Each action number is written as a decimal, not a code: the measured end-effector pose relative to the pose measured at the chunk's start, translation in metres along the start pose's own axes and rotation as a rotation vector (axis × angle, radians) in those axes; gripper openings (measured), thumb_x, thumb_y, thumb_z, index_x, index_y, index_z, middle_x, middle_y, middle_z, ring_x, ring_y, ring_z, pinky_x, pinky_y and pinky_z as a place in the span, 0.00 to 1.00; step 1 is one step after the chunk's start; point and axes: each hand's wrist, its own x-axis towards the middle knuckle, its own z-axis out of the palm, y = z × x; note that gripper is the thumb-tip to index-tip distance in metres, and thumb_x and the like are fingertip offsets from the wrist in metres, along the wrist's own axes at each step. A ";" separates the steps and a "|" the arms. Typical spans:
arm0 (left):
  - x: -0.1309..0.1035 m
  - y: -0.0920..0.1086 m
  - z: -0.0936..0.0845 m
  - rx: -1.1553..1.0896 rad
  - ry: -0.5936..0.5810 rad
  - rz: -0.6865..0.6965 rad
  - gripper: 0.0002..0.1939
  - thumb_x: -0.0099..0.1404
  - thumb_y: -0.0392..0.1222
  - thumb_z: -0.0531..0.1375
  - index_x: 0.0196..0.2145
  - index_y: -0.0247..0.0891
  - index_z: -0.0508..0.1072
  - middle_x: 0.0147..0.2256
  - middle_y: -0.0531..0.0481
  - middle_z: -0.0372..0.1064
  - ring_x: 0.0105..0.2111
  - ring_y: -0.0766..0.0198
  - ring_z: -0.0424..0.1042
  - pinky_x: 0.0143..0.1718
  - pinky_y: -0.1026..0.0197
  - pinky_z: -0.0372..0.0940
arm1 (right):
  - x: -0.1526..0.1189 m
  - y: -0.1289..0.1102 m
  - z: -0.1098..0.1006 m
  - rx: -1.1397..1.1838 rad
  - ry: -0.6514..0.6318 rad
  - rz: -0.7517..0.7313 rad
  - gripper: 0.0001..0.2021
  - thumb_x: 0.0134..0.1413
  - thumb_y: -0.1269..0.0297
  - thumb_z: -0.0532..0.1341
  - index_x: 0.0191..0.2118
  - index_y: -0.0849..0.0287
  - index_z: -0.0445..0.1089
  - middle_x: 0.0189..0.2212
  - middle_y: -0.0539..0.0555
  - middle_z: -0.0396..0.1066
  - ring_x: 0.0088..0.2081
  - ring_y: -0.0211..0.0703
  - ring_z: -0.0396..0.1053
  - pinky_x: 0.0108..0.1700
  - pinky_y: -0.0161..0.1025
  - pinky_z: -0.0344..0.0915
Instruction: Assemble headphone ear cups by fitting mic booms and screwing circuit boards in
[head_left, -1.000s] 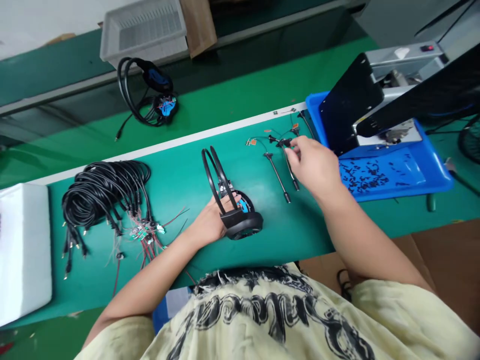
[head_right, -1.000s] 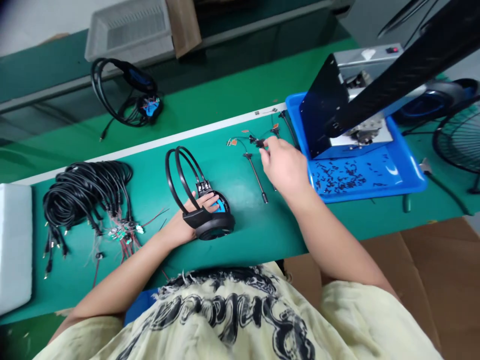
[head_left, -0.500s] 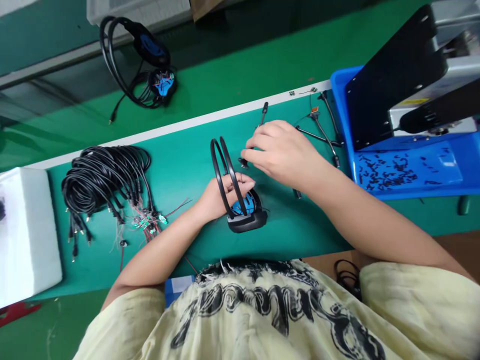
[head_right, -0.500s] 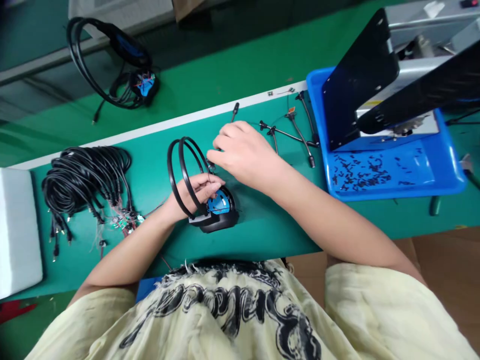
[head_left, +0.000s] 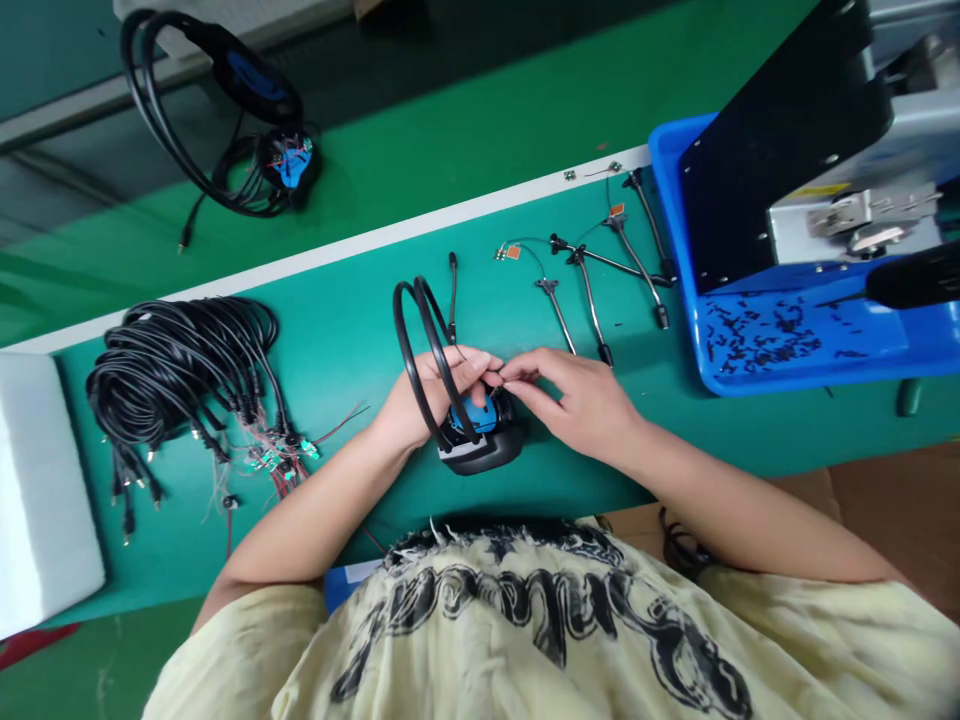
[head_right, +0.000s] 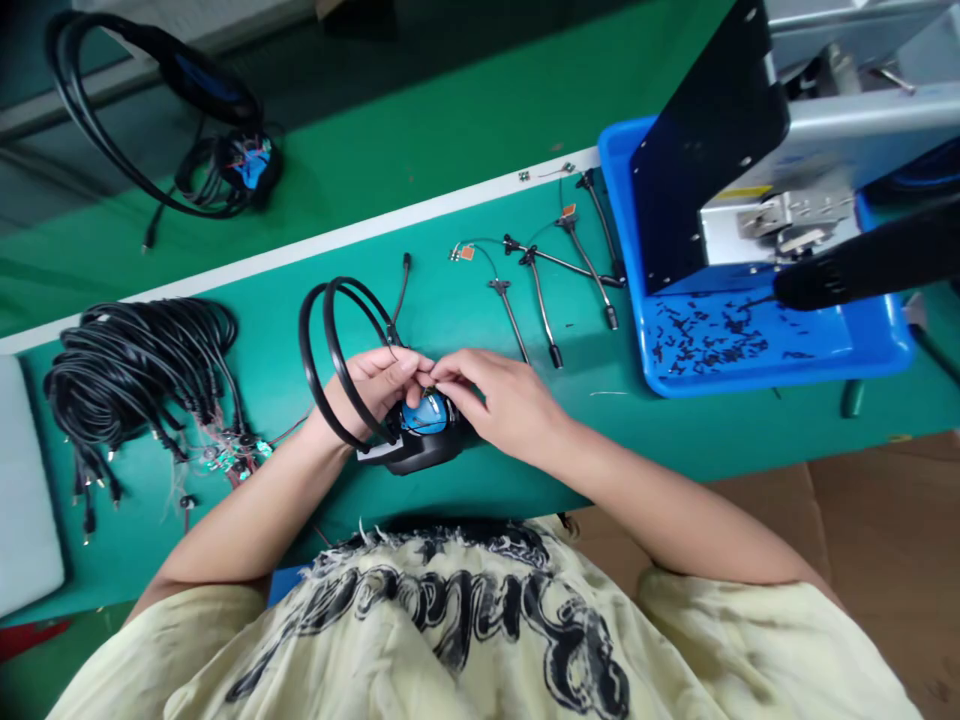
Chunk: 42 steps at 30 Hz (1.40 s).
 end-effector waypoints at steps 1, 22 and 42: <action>0.001 0.000 0.002 0.000 0.007 0.000 0.17 0.59 0.52 0.66 0.37 0.34 0.77 0.30 0.49 0.75 0.23 0.72 0.68 0.24 0.68 0.65 | 0.000 0.001 0.000 0.037 0.001 0.014 0.06 0.61 0.62 0.60 0.43 0.53 0.69 0.38 0.48 0.75 0.40 0.36 0.73 0.43 0.34 0.69; -0.003 -0.004 0.003 0.280 0.074 0.111 0.20 0.62 0.55 0.63 0.41 0.36 0.79 0.35 0.46 0.78 0.30 0.69 0.72 0.33 0.68 0.67 | -0.012 0.012 0.015 -0.374 0.186 -0.205 0.05 0.65 0.66 0.54 0.43 0.57 0.66 0.39 0.52 0.73 0.42 0.40 0.71 0.44 0.37 0.67; -0.007 -0.004 -0.005 0.103 -0.155 0.118 0.13 0.55 0.42 0.69 0.32 0.34 0.70 0.40 0.46 0.73 0.38 0.65 0.75 0.40 0.63 0.71 | 0.007 0.013 -0.007 0.021 -0.005 -0.250 0.06 0.61 0.69 0.58 0.37 0.55 0.73 0.41 0.51 0.70 0.42 0.35 0.69 0.43 0.32 0.63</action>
